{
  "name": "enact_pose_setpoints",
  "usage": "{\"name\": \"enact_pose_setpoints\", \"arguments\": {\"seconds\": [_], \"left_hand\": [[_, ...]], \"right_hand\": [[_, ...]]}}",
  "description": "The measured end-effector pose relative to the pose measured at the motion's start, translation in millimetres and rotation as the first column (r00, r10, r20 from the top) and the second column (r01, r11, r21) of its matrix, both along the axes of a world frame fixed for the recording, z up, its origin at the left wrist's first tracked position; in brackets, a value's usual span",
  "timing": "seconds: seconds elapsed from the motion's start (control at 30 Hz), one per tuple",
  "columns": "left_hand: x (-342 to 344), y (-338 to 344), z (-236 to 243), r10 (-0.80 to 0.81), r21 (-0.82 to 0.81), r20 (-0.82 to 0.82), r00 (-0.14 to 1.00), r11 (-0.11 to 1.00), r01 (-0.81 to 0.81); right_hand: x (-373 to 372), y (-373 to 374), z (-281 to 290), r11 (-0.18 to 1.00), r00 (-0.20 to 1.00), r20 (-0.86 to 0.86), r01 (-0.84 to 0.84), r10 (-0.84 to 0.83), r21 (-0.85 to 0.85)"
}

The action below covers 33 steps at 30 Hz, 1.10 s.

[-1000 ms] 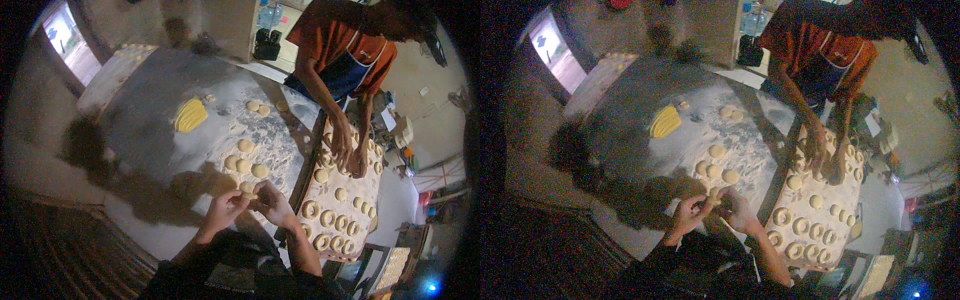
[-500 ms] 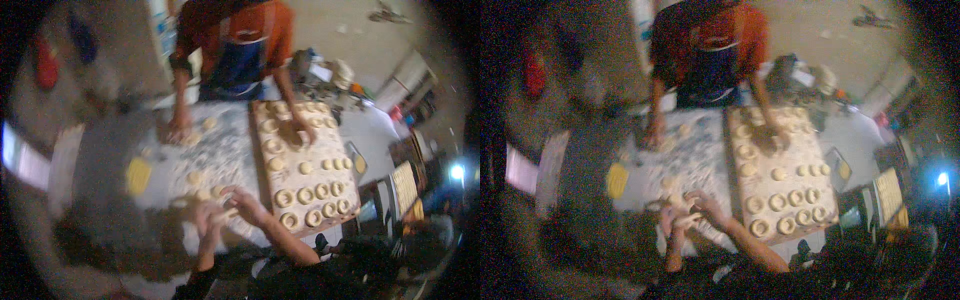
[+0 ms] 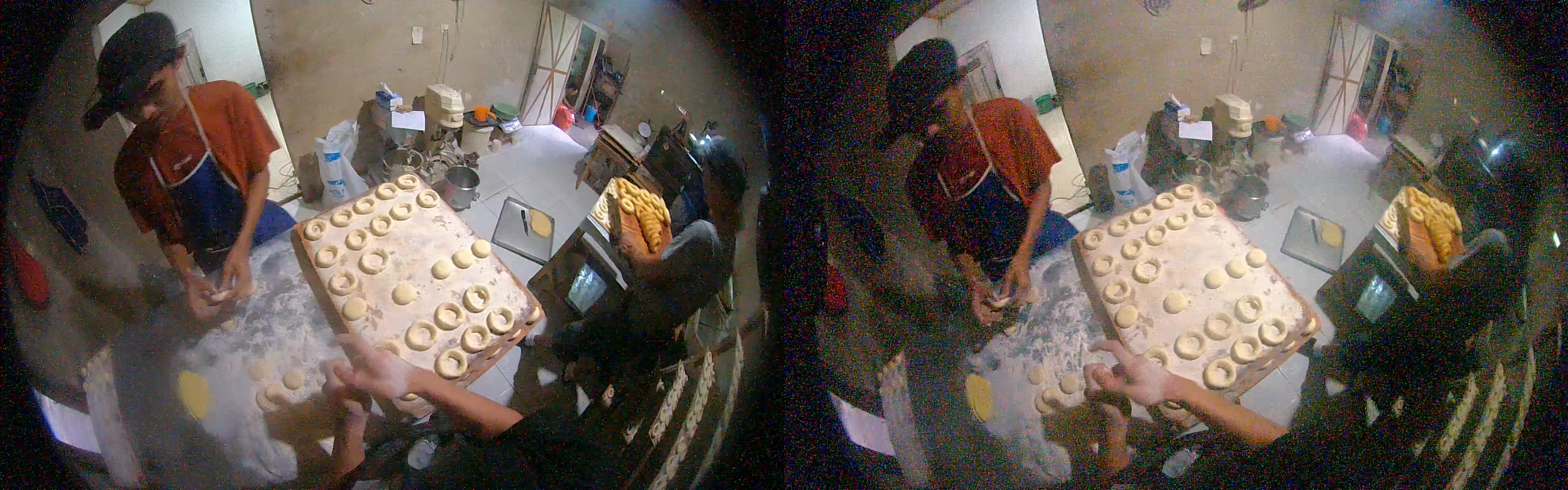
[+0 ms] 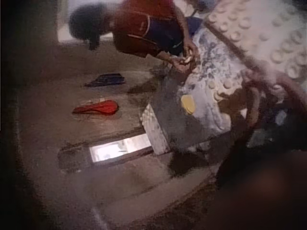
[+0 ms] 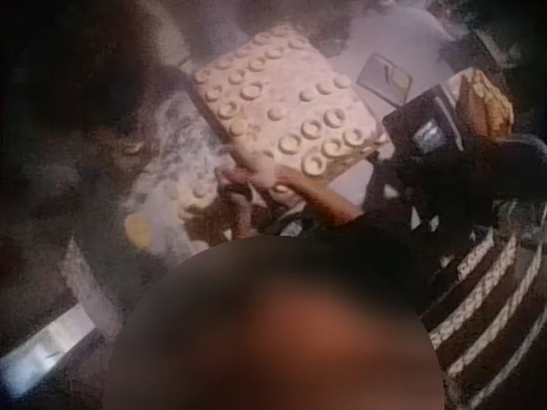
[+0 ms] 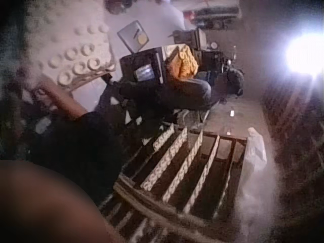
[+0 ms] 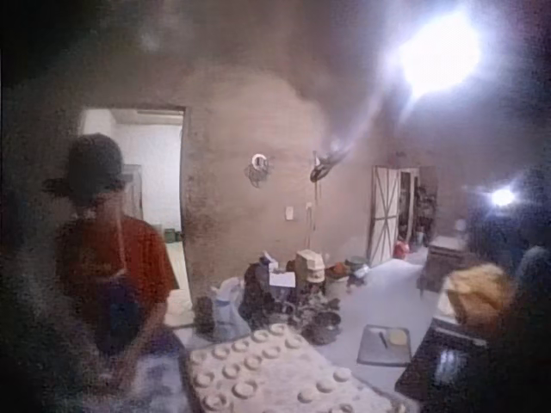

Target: The person shapes small dough pieces into ring shapes by hand and places them on a wooden board. Another person works alongside at the same table, also shaping dough. The shaped dough pieces are arranged in rows on the board.

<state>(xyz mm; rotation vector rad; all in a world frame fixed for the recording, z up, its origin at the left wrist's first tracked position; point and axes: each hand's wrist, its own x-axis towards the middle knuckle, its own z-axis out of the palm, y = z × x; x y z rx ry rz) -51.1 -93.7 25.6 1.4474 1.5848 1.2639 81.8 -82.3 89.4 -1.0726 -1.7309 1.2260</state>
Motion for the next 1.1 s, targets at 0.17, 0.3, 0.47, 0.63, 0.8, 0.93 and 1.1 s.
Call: {"name": "enact_pose_setpoints", "arguments": {"seconds": [0.17,0.3,0.47,0.63,0.8,0.93,1.1], "left_hand": [[84,4,20,-0.090,0.231,0.023,0.996,0.969,0.082],[149,7,35,-0.290,-0.036,-0.102,0.952,0.957,0.288],[228,17,26,-0.395,-0.047,-0.177,0.902,0.918,0.393],[294,18,9,-0.582,0.133,-0.171,0.795,0.786,0.604],[334,24,-5,-0.637,0.079,-0.257,0.727,0.736,0.672],[358,20,23,-0.725,-0.278,-0.113,0.679,0.679,0.679],[374,66,-7,-0.624,-0.322,-0.530,0.574,0.774,0.545]], "right_hand": [[90,3,-64,0.986,0.879,-0.452,0.099,-0.151,-0.136],[138,-12,-72,0.956,0.712,-0.637,0.230,-0.294,-0.185],[209,-35,-25,0.929,0.847,-0.390,0.297,-0.362,-0.219],[280,-45,-71,0.935,0.832,-0.469,0.353,-0.297,0.034],[324,-63,-94,0.766,0.451,-0.650,0.544,-0.612,-0.344],[333,-51,-87,0.703,0.686,-0.158,0.703,-0.710,-0.106],[353,-36,-94,0.516,0.498,0.331,0.856,-0.802,-0.037]]}}
